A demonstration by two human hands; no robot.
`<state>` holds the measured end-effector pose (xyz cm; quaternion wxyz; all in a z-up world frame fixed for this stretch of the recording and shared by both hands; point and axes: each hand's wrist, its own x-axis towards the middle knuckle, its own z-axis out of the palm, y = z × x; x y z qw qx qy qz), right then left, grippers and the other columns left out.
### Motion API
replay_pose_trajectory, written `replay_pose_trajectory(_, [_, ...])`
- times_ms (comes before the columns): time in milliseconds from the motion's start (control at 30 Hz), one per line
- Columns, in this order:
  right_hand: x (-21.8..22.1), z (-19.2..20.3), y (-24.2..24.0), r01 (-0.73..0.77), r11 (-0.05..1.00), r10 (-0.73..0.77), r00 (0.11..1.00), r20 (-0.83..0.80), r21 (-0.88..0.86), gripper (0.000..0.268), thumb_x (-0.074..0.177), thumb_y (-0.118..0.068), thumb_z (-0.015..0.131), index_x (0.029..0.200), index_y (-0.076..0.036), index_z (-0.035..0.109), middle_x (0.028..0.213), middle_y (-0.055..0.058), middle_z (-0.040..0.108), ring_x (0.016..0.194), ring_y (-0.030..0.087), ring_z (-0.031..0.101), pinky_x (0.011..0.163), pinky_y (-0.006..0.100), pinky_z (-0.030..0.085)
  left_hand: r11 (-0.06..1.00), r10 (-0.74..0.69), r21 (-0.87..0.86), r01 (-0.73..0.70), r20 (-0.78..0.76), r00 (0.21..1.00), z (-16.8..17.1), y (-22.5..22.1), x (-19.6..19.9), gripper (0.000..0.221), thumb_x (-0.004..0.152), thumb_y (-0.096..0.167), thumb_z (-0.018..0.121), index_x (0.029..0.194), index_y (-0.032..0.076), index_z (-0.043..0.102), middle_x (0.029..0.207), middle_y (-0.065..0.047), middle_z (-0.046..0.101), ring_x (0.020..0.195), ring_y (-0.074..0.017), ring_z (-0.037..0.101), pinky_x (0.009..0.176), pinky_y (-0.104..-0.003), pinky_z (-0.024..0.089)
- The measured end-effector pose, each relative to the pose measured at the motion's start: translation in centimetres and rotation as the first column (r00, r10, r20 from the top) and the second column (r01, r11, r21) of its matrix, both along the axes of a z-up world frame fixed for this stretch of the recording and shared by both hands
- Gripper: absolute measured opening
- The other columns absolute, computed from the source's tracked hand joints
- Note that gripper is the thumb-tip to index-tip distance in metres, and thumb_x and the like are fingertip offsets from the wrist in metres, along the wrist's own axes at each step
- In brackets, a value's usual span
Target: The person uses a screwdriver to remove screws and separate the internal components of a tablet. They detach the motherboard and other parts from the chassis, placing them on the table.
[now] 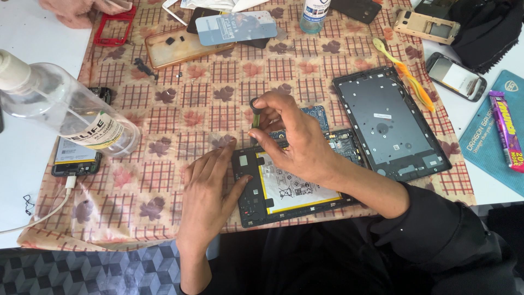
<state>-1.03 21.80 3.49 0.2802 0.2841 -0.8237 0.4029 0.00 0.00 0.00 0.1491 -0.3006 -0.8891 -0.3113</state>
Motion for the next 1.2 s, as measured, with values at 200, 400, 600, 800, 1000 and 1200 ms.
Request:
replay_pose_trajectory(200, [-0.09, 0.07, 0.04, -0.003, 1.0, 0.003, 1.0, 0.007, -0.004, 0.056, 0.098, 0.004, 0.074, 0.139, -0.004, 0.037, 0.12, 0.014, 0.06, 0.104, 0.021, 0.074, 0.089, 0.03, 0.069, 1.0, -0.001, 0.012, 0.001, 0.024, 1.0, 0.28, 0.13, 0.02, 0.071, 0.088, 0.031, 0.075, 0.147, 0.002, 0.048, 0.132, -0.015, 0.065, 0.125, -0.0331, 0.058, 0.106, -0.049, 0.039])
replay_pose_trajectory(400, [0.0, -0.02, -0.07, 0.008, 1.0, -0.008, 1.0, -0.01, 0.0, 0.055, 0.097, 0.004, 0.074, 0.137, -0.004, 0.038, 0.121, 0.015, 0.06, 0.103, 0.02, 0.074, 0.089, 0.03, 0.069, 1.0, -0.002, 0.007, 0.002, 0.03, 1.0, 0.32, 0.11, 0.0, 0.071, 0.088, 0.031, 0.075, 0.147, 0.002, 0.048, 0.133, -0.016, 0.065, 0.124, -0.0337, 0.058, 0.105, -0.048, 0.039])
replay_pose_trajectory(600, [-0.05, -0.12, -0.1, -0.014, 1.0, 0.014, 1.0, 0.02, -0.014, 0.056, 0.096, 0.001, 0.078, 0.136, -0.005, 0.039, 0.121, 0.013, 0.06, 0.102, 0.019, 0.074, 0.088, 0.03, 0.067, 1.0, -0.004, 0.005, 0.004, 0.033, 0.999, 0.4, 0.12, 0.04, 0.07, 0.088, 0.031, 0.075, 0.147, 0.003, 0.049, 0.133, -0.015, 0.065, 0.125, -0.0334, 0.058, 0.105, -0.048, 0.04])
replay_pose_trajectory(800, [-0.4, -0.21, 0.36, -0.132, 0.986, 0.145, 0.981, 0.128, -0.105, 0.055, 0.093, 0.002, 0.077, 0.133, -0.005, 0.04, 0.119, 0.01, 0.059, 0.098, 0.016, 0.071, 0.091, 0.032, 0.06, 1.0, -0.008, -0.009, 0.008, 0.008, 1.0, 0.34, 0.19, 0.09, 0.065, 0.09, 0.029, 0.073, 0.146, 0.004, 0.051, 0.131, -0.018, 0.064, 0.125, -0.0349, 0.057, 0.104, -0.049, 0.04])
replay_pose_trajectory(1000, [-0.63, 0.04, 0.42, -0.278, 0.942, 0.299, 0.95, 0.092, -0.188, 0.058, 0.095, 0.007, 0.074, 0.136, -0.006, 0.036, 0.124, 0.011, 0.049, 0.116, 0.02, 0.065, 0.105, 0.035, 0.058, 0.999, -0.027, 0.025, 0.027, -0.02, 0.999, 0.38, 0.35, 0.09, 0.059, 0.093, 0.021, 0.069, 0.146, 0.003, 0.051, 0.133, -0.02, 0.063, 0.125, -0.0366, 0.058, 0.102, -0.048, 0.044])
replay_pose_trajectory(1200, [-0.31, 0.48, 0.23, -0.295, 0.916, 0.344, 0.926, 0.156, -0.271, 0.044, 0.092, 0.009, 0.063, 0.126, -0.005, 0.039, 0.12, 0.01, 0.056, 0.116, 0.02, 0.064, 0.099, 0.034, 0.057, 0.999, -0.026, 0.035, 0.027, -0.027, 0.999, 0.56, 0.57, 0.13, 0.055, 0.092, 0.018, 0.069, 0.142, 0.001, 0.054, 0.132, -0.019, 0.064, 0.125, -0.0356, 0.059, 0.101, -0.048, 0.045])
